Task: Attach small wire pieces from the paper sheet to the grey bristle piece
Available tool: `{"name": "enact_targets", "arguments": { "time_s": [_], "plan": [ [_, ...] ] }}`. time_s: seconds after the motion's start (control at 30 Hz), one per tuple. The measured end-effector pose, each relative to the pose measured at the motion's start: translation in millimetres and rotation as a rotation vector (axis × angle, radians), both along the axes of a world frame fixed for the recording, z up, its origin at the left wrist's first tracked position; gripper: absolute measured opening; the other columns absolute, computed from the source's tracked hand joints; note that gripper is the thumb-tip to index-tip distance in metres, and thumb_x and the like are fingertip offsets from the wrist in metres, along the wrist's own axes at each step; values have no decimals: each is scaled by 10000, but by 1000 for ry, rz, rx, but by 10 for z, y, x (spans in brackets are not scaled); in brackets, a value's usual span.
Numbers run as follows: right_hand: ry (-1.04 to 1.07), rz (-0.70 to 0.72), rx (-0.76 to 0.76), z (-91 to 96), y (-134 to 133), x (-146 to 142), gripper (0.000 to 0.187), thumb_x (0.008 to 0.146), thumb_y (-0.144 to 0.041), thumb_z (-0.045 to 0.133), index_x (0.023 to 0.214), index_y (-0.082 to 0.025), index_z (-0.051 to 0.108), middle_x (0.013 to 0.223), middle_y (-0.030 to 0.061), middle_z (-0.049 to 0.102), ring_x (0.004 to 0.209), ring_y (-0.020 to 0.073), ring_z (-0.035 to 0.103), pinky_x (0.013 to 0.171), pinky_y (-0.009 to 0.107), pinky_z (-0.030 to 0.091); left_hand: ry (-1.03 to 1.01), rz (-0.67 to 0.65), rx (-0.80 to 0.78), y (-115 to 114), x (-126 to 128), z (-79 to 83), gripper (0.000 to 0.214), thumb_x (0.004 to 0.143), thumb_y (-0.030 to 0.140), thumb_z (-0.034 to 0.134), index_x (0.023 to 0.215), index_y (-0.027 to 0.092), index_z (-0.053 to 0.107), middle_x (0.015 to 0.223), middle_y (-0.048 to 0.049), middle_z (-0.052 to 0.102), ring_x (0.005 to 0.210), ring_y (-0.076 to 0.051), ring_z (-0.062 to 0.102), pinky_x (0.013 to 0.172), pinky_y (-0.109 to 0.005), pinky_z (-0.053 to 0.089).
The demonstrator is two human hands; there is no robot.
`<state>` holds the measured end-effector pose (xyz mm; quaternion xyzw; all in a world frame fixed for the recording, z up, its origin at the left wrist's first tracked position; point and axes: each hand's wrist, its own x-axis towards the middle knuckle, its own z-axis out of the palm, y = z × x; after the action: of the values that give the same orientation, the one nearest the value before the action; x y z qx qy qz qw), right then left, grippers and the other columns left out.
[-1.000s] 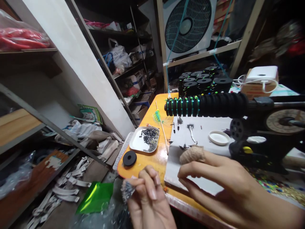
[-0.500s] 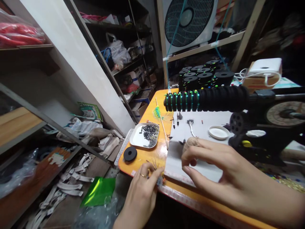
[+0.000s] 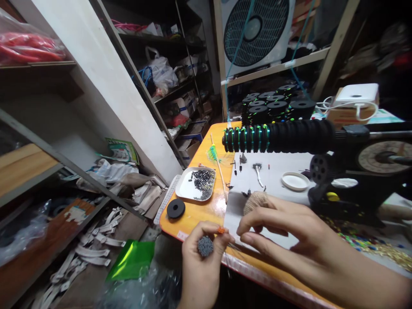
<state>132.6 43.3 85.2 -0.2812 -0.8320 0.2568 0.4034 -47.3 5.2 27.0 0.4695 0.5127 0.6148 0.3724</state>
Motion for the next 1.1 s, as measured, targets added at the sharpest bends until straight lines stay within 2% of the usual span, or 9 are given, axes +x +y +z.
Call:
{"name": "enact_targets", "arguments": {
  "time_s": [0.17, 0.23, 0.37, 0.5, 0.7, 0.9, 1.1],
  "plan": [
    [74, 0, -7, -150, 50, 15, 140, 953, -166, 602, 901, -208, 726, 750, 15, 639, 682, 122, 588, 598, 228, 440, -141, 20, 56, -28, 188, -80, 158, 827, 281, 788, 732, 200, 691, 703, 26, 662, 685, -125, 621, 689, -195, 501],
    [101, 12, -6, -193, 68, 17, 147, 966, -196, 603, 919, -219, 740, 757, 16, 643, 689, 122, 592, 597, 230, 435, -154, -11, 79, -24, 212, -104, 153, 839, 268, 774, 737, 196, 686, 720, 18, 660, 703, -133, 617, 695, -206, 502],
    [66, -1, 16, -148, 69, 8, 145, 951, -172, 603, 886, -193, 731, 738, 18, 638, 662, 116, 573, 582, 227, 429, -178, -85, 99, -15, 250, -122, 189, 864, 270, 750, 718, 181, 671, 703, 12, 635, 689, -130, 596, 685, -213, 490],
    [35, -24, 40, -89, 48, -24, 166, 918, -105, 568, 806, -161, 675, 714, 15, 610, 632, 105, 542, 553, 212, 419, -305, -32, 73, -40, 332, -143, 196, 815, 301, 808, 717, 194, 677, 718, 23, 644, 699, -118, 610, 686, -191, 500],
    [84, 10, -13, -218, 69, -14, 145, 951, -146, 585, 875, -183, 702, 763, 16, 621, 676, 107, 561, 567, 205, 423, -522, 74, -13, -79, 414, -224, 229, 786, 389, 827, 794, 206, 691, 772, 11, 682, 740, -131, 649, 713, -199, 535],
    [-18, -4, -38, -107, 105, 58, 152, 949, -153, 589, 869, -202, 709, 764, 2, 629, 657, 98, 572, 586, 201, 450, -462, 58, 108, -71, 327, -179, 238, 830, 322, 800, 709, 190, 643, 690, 26, 624, 687, -108, 597, 702, -176, 497],
    [-56, 8, -41, -34, 103, 55, 172, 953, -162, 567, 866, -214, 706, 826, 23, 661, 722, 125, 625, 638, 220, 493, -427, 32, 119, -89, 277, -233, 250, 848, 322, 782, 703, 193, 624, 679, 29, 631, 654, -101, 590, 638, -166, 467]
  ]
}}
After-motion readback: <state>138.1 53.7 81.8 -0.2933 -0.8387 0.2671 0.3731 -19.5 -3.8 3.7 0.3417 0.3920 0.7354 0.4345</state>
